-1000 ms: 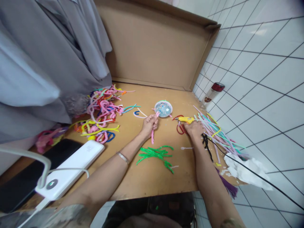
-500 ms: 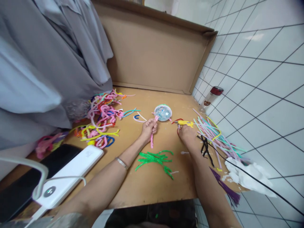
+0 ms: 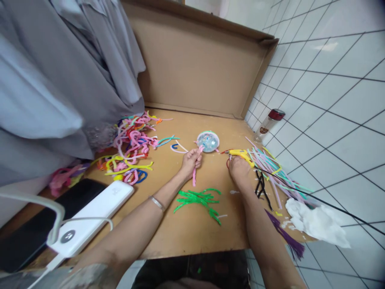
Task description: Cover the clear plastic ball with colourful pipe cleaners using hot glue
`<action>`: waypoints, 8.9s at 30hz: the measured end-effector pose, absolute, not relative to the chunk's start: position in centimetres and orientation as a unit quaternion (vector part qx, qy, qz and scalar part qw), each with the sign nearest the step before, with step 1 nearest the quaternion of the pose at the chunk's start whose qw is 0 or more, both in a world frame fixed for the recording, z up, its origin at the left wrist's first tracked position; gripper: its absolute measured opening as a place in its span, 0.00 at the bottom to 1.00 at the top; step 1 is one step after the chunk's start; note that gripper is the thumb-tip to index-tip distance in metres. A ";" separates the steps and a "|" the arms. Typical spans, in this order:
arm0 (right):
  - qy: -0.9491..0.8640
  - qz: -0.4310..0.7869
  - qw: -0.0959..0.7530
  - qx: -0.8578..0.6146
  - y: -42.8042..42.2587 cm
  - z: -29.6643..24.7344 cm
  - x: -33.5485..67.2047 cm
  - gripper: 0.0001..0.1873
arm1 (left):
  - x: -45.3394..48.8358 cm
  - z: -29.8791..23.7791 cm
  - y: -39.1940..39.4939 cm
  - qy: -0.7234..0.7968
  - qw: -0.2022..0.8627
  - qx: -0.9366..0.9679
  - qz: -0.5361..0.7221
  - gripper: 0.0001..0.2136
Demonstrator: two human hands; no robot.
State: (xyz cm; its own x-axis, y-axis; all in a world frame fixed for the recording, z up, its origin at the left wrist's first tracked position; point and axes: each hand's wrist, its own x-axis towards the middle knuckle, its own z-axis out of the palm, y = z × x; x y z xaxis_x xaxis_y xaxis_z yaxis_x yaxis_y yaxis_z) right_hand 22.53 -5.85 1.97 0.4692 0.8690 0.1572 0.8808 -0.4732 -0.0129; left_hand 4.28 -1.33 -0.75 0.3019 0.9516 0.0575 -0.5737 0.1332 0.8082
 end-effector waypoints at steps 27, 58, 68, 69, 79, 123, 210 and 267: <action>-0.277 0.431 0.730 -0.453 -4.5 -0.4 13.3 0.11 | 5.4 -1.9 -1.7 0.263 0.664 0.396 0.578 0.20; -0.235 0.421 0.735 -0.477 -5.5 0.9 13.1 0.06 | 5.8 -1.2 -2.8 0.247 0.698 0.356 0.571 0.16; -0.249 0.433 0.722 -0.479 -5.6 1.0 13.6 0.05 | 5.8 -1.2 -2.8 0.251 0.701 0.363 0.561 0.16; -0.252 0.433 0.720 -0.480 -5.6 1.0 13.7 0.06 | 5.8 -1.2 -2.8 0.252 0.700 0.365 0.560 0.16; -0.284 0.424 0.717 -0.475 -5.5 0.6 13.8 0.06 | 6.0 -1.3 -2.8 0.277 0.655 0.382 0.590 0.14; -0.314 0.365 0.719 -0.501 -5.1 1.3 15.1 0.04 | 6.0 -1.1 -2.8 0.291 0.582 0.479 0.589 0.11; -0.419 0.301 0.685 -0.514 -5.1 0.7 16.0 0.18 | 4.3 0.2 -1.8 0.308 0.602 0.492 0.548 0.15; -0.367 0.488 0.683 -0.402 -5.4 2.7 17.3 0.14 | 5.3 -0.8 -2.4 0.257 0.672 0.429 0.547 0.24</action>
